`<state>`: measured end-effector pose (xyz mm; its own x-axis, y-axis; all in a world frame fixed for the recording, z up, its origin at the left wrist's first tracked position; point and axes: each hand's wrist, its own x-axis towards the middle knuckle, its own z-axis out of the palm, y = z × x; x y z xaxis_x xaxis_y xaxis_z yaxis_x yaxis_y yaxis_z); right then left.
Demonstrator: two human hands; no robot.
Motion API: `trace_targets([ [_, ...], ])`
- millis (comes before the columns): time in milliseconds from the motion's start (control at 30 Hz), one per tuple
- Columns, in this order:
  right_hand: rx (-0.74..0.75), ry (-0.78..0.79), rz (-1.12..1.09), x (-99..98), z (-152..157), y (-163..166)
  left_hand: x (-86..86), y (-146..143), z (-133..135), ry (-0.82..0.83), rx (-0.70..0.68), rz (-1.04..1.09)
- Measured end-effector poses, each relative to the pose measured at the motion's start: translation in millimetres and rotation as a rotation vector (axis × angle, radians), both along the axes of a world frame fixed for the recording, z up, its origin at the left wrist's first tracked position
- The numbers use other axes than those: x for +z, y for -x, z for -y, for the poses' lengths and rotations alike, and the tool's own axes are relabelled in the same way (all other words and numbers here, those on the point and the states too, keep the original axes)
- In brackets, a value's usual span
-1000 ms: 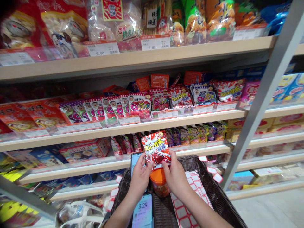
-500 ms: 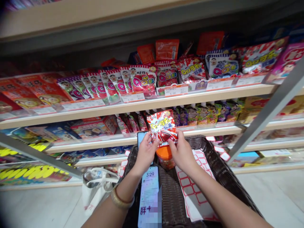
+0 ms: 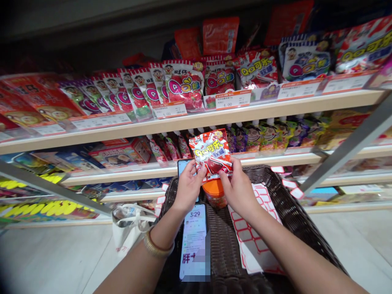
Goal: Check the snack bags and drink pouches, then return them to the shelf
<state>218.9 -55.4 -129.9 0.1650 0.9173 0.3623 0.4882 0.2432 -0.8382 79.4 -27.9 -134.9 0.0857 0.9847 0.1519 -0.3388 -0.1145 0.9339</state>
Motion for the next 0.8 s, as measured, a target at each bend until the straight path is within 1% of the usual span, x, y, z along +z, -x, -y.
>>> trace_targets([
  [133, 0.028, -0.037, -0.036, -4.1, 1.0, 0.7, -2.5, 0.9, -2.4, 0.013, 0.025, -0.007],
  [267, 0.060, -0.043, -0.093, -8.5, -0.1, -0.6, -0.9, 1.1, -2.6, 0.042, 0.025, -0.018],
  [467, 0.063, -0.036, -0.100, -9.4, -0.3, -1.6, 2.4, 0.9, -1.1, 0.021, 0.016, -0.003],
  [800, 0.055, -0.025, -0.107, -11.0, -1.2, -2.3, -0.9, 1.5, -2.0, 0.020, 0.009, -0.015],
])
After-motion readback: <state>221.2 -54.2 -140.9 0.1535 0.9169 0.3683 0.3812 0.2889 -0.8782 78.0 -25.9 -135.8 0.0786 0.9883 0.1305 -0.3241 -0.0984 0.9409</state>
